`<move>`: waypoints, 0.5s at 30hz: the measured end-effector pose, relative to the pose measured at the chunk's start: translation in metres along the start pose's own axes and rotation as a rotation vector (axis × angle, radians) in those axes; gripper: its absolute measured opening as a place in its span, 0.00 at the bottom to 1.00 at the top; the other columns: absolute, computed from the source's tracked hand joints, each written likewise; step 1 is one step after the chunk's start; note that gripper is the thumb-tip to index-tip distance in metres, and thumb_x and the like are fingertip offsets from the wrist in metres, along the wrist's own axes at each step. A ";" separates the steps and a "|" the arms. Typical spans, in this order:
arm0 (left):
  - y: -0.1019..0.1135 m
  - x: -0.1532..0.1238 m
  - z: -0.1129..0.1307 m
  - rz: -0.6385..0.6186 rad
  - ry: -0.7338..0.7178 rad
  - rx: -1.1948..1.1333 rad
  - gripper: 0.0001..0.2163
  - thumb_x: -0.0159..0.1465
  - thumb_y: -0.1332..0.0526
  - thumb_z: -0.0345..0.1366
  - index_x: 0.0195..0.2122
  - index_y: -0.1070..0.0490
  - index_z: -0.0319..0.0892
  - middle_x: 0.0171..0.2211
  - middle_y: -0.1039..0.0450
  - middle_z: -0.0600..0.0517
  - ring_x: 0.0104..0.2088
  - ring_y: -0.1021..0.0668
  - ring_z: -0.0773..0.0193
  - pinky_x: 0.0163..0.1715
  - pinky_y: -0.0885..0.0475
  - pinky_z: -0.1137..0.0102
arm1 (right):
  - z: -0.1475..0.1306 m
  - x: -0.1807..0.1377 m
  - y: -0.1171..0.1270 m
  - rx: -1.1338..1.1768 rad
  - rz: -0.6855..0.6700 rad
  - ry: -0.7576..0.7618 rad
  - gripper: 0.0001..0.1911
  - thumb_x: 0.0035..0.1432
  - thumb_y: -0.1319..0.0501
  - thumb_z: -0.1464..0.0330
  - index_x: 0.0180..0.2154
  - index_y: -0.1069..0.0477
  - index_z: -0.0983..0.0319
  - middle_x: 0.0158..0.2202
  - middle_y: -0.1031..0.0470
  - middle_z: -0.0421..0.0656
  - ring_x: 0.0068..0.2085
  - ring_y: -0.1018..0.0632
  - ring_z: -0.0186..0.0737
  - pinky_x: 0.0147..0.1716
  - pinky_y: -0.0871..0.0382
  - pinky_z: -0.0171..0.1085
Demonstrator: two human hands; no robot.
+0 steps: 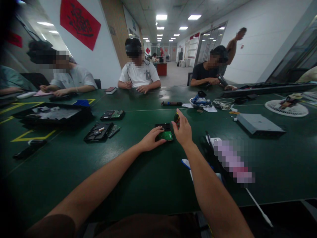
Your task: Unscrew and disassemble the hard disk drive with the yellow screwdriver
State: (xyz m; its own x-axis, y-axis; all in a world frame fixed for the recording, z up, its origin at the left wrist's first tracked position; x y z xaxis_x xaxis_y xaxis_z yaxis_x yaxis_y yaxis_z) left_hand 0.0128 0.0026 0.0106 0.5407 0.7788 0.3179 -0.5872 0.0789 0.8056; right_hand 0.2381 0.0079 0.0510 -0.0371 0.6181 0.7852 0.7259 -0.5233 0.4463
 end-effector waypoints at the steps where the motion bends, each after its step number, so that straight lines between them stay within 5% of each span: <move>1: 0.000 0.000 0.000 -0.001 0.002 0.002 0.30 0.68 0.37 0.54 0.65 0.33 0.39 0.70 0.40 0.39 0.72 0.38 0.48 0.71 0.41 0.53 | 0.000 0.000 0.000 -0.001 0.001 0.001 0.37 0.67 0.38 0.64 0.73 0.47 0.53 0.62 0.28 0.52 0.50 0.20 0.54 0.50 0.20 0.58; 7: -0.001 0.000 -0.001 0.007 -0.004 0.004 0.31 0.68 0.37 0.54 0.65 0.33 0.38 0.69 0.38 0.38 0.72 0.38 0.49 0.71 0.41 0.54 | -0.003 0.000 -0.002 -0.011 -0.011 0.004 0.38 0.67 0.39 0.65 0.73 0.48 0.54 0.59 0.27 0.53 0.45 0.19 0.50 0.45 0.17 0.54; 15: 0.001 0.000 0.002 -0.003 0.008 0.005 0.30 0.68 0.37 0.54 0.64 0.32 0.39 0.70 0.39 0.39 0.72 0.38 0.48 0.70 0.40 0.53 | -0.003 0.000 -0.004 0.056 -0.050 0.017 0.37 0.68 0.43 0.68 0.74 0.51 0.54 0.64 0.29 0.51 0.56 0.20 0.53 0.53 0.20 0.54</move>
State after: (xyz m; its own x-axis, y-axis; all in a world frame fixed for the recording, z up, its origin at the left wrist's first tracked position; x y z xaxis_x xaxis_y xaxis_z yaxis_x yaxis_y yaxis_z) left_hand 0.0131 0.0015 0.0123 0.5374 0.7838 0.3112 -0.5828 0.0784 0.8088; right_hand 0.2333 0.0087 0.0506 -0.0857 0.6328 0.7695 0.7601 -0.4578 0.4611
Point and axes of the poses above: each hand's wrist, its own x-axis towards the middle knuckle, its own y-axis out of the back of the hand, z = x × y, the point moved 1 cm from there along x, towards the middle knuckle
